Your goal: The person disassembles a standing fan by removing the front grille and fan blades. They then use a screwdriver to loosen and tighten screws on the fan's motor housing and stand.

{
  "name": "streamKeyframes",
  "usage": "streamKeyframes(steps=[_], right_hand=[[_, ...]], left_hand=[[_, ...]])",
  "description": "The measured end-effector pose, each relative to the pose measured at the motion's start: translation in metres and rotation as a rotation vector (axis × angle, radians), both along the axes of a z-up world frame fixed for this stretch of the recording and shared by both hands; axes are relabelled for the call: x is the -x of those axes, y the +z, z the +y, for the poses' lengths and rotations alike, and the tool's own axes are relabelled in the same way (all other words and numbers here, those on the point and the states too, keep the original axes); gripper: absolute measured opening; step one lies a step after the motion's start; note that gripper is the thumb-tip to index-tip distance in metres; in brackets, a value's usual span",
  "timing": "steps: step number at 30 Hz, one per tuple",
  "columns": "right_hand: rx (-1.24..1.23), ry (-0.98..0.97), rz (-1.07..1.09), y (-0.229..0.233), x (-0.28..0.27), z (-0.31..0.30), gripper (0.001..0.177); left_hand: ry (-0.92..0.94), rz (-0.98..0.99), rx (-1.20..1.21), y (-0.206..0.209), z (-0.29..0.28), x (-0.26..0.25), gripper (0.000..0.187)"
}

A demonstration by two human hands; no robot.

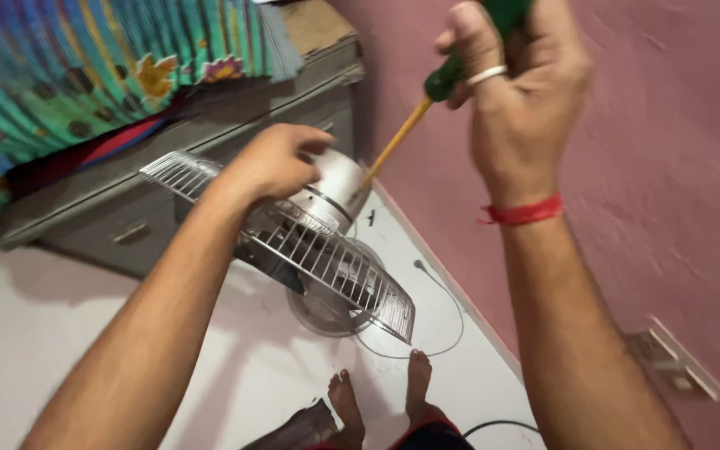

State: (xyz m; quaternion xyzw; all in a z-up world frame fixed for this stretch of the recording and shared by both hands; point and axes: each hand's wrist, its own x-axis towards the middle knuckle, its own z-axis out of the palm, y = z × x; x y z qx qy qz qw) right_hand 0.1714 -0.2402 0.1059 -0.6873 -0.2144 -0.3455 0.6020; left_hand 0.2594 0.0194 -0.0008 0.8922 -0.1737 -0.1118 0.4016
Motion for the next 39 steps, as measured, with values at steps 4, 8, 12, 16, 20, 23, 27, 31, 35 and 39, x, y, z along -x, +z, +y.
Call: streamKeyframes(steps=[4, 8, 12, 16, 20, 23, 27, 31, 35, 39], right_hand=[[0.050, 0.098, 0.044, -0.009, -0.034, 0.024, 0.019], [0.129, 0.050, 0.097, -0.024, -0.062, 0.031, 0.022], [0.079, 0.139, 0.084, -0.034, -0.083, 0.042, 0.027], [0.129, 0.169, 0.076, -0.042, -0.092, 0.062, 0.030], [0.186, 0.224, 0.057, -0.040, -0.100, 0.076, 0.031], [0.240, 0.212, 0.016, -0.039, -0.104, 0.083, 0.032], [0.257, 0.226, 0.003, -0.033, -0.107, 0.087, 0.031], [0.290, 0.228, 0.044, -0.023, -0.112, 0.087, 0.030], [0.298, 0.256, 0.051, -0.020, -0.120, 0.085, 0.030], [0.332, 0.243, 0.053, -0.022, -0.121, 0.085, 0.029]], left_hand=[[-0.176, 0.025, -0.313, 0.000, -0.016, -0.021, 0.055], [-0.165, 0.081, -0.344, -0.003, -0.025, -0.036, 0.044], [-0.084, 0.100, -0.423, -0.005, -0.016, -0.039, 0.038], [-0.077, 0.127, -0.373, -0.008, -0.008, -0.034, 0.028], [-0.056, 0.076, -0.371, -0.006, -0.003, -0.039, 0.019], [-0.081, 0.055, -0.382, -0.011, 0.001, -0.038, 0.020], [-0.077, 0.052, -0.434, -0.008, -0.003, -0.037, 0.020], [-0.027, 0.088, -0.328, 0.000, -0.009, -0.034, 0.024], [0.042, 0.075, -0.301, -0.002, -0.013, -0.034, 0.020], [0.116, 0.047, -0.298, -0.007, -0.010, -0.039, 0.019]])
